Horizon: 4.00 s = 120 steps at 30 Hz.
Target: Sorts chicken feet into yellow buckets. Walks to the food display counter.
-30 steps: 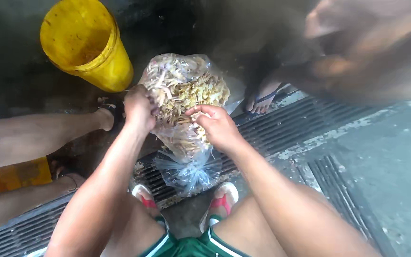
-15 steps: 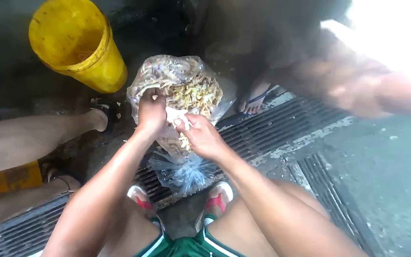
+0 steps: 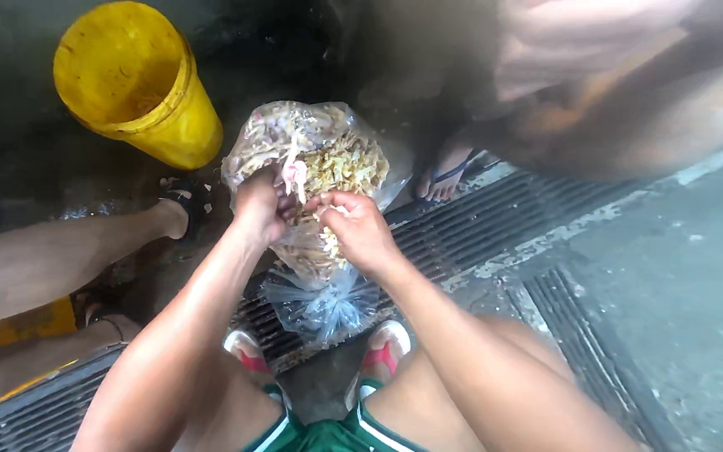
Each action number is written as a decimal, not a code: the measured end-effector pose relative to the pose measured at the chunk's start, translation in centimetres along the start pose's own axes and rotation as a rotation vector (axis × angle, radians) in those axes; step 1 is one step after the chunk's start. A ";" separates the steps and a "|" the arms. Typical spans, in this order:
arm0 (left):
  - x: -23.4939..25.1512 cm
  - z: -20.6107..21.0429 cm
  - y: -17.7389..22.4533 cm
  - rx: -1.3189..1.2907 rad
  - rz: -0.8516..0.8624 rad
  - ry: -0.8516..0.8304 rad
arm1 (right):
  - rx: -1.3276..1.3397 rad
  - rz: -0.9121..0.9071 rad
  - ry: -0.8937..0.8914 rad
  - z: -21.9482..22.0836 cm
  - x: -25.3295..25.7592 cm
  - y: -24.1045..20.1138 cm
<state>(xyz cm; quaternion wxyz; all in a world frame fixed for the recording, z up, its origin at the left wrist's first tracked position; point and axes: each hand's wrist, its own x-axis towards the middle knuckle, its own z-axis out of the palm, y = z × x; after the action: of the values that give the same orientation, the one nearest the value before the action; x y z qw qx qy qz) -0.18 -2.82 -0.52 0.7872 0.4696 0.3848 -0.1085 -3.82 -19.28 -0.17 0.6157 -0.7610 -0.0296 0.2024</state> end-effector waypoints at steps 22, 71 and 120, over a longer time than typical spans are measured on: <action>-7.6 -0.3 0.0 0.880 1.068 -0.086 | -0.284 0.182 0.248 -0.2 0.4 -0.2; -5.2 -2.1 3.2 1.335 0.497 -0.420 | -0.246 -0.103 -0.038 -2.2 1.2 0.3; 2.3 -5.2 6.4 0.385 0.198 0.153 | -0.078 -0.160 -0.083 -2.0 -1.3 -1.3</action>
<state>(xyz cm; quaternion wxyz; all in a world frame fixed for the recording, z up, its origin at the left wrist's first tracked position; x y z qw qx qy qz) 2.14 5.36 0.72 0.6583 0.6535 0.3676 -0.0660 -4.10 -21.18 1.73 0.5979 -0.7707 -0.1237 0.1823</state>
